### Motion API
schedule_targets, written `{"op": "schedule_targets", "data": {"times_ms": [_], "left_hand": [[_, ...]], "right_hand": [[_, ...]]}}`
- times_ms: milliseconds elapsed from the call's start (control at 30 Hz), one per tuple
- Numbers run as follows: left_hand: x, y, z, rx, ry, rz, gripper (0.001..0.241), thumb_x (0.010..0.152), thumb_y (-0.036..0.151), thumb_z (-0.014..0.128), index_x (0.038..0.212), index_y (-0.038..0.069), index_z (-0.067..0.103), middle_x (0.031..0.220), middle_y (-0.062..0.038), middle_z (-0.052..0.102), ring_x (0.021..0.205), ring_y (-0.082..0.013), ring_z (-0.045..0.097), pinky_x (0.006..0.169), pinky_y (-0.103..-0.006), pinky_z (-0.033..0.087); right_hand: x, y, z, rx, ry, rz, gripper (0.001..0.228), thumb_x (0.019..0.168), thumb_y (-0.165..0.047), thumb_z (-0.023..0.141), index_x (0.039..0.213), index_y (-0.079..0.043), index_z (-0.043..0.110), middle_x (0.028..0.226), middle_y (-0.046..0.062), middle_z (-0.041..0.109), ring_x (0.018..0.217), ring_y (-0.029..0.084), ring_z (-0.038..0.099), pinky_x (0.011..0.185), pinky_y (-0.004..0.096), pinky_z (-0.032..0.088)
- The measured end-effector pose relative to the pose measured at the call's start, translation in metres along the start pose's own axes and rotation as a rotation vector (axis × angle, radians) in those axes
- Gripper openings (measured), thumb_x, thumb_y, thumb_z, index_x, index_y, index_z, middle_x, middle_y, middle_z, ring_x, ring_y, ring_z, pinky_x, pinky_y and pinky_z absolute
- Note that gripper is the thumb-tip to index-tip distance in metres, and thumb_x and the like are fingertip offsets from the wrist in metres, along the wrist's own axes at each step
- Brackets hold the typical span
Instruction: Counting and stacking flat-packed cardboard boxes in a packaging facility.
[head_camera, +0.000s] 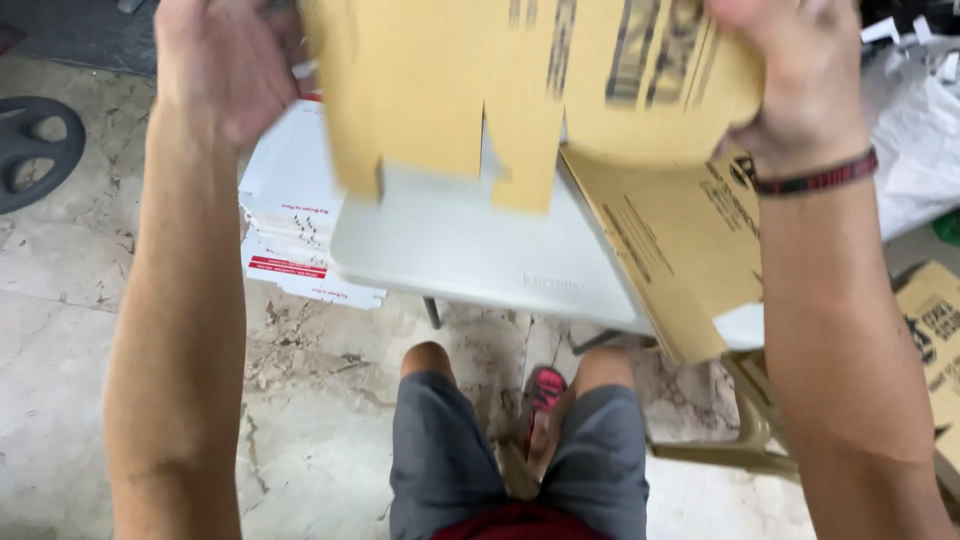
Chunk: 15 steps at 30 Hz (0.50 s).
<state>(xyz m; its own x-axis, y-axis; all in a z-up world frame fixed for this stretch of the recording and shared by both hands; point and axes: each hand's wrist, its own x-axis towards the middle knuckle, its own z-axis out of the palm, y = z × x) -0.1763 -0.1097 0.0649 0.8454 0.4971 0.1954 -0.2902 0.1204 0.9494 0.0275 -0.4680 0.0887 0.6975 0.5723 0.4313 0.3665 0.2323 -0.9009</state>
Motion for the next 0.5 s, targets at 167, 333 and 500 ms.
{"op": "schedule_targets", "data": {"times_ms": [167,333,500], "left_hand": [[-0.146,-0.006,0.042,-0.254,-0.295,-0.284,0.106,0.08,0.069,0.034,0.16,-0.001,0.032,0.156,-0.02,0.048,0.146,-0.0341,0.049,0.121,-0.0459,0.043],[-0.299,-0.112,0.065,1.07,0.333,-0.356,0.071,0.096,0.048,0.072,0.067,-0.016,0.07,0.067,-0.039,0.064,0.079,-0.0588,0.065,0.078,-0.0621,0.043],[-0.369,-0.145,0.048,1.12,0.202,-0.346,0.055,0.1,0.039,0.064,0.066,-0.004,0.066,0.047,-0.026,0.06,0.046,-0.04,0.065,0.043,-0.0487,0.047]], "right_hand": [[-0.153,-0.027,0.024,-0.407,-0.283,0.102,0.023,0.103,-0.024,0.06,0.098,-0.004,0.07,0.085,0.013,0.073,0.056,0.016,0.073,0.025,0.018,0.048],[-0.316,0.064,0.091,-0.927,-0.24,0.321,0.064,0.097,-0.044,0.065,0.05,0.0,0.063,0.043,0.022,0.058,0.043,0.038,0.066,0.033,0.041,0.046],[-0.358,0.108,0.101,-0.518,-0.187,0.705,0.045,0.092,-0.033,0.071,0.064,0.002,0.068,0.059,0.023,0.066,0.056,0.035,0.069,0.042,0.04,0.051]]}}
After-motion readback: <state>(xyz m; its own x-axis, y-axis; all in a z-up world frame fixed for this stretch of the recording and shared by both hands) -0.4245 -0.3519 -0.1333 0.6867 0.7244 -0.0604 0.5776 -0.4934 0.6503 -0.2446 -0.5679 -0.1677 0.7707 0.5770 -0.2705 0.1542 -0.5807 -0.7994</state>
